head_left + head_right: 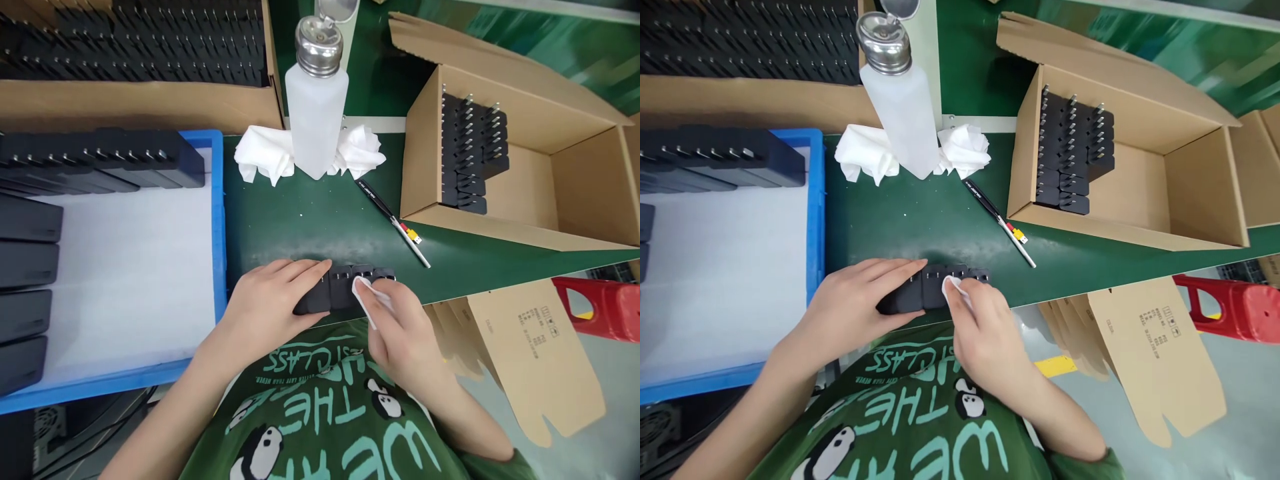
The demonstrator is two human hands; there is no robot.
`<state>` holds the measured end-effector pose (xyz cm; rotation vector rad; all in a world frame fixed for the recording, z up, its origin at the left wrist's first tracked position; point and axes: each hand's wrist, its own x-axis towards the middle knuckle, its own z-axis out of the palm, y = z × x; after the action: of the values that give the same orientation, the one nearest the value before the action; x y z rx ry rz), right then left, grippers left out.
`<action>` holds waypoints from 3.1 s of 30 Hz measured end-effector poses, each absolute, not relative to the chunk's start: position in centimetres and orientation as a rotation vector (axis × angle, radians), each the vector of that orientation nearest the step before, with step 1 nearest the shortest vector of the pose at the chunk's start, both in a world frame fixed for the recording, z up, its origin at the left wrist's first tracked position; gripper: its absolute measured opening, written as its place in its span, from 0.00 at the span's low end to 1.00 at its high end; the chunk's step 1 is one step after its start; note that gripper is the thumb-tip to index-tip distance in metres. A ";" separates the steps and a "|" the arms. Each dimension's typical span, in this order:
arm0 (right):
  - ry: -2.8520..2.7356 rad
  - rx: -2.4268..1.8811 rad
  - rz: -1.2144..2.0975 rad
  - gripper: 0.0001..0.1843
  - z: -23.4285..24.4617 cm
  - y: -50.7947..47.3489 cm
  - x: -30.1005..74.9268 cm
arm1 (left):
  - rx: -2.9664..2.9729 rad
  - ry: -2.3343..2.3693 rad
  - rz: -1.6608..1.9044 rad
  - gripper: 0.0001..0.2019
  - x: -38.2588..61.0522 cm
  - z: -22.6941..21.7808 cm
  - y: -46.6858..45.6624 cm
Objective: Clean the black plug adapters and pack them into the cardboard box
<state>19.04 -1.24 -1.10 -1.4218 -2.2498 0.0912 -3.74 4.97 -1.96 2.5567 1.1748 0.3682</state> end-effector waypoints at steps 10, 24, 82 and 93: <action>-2.262 -1.378 0.114 0.27 -2.0 -0.7 17.8 | 2.497 1.189 0.368 0.28 -3.5 -1.9 5.0; -2.383 -1.261 -0.080 0.24 -2.4 -1.2 14.5 | 2.268 1.303 0.455 0.26 -8.5 -3.1 2.7; -2.440 -1.028 0.181 0.16 -1.6 1.3 10.9 | 1.929 1.381 0.596 0.45 -7.5 -3.0 2.0; -2.351 -0.791 0.989 0.24 3.7 10.5 19.4 | 2.634 0.988 0.743 0.23 -6.1 0.8 1.1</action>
<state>19.40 10.49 3.66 -0.7910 -2.3514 0.9887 -6.07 1.06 0.75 2.6341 0.9882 0.7434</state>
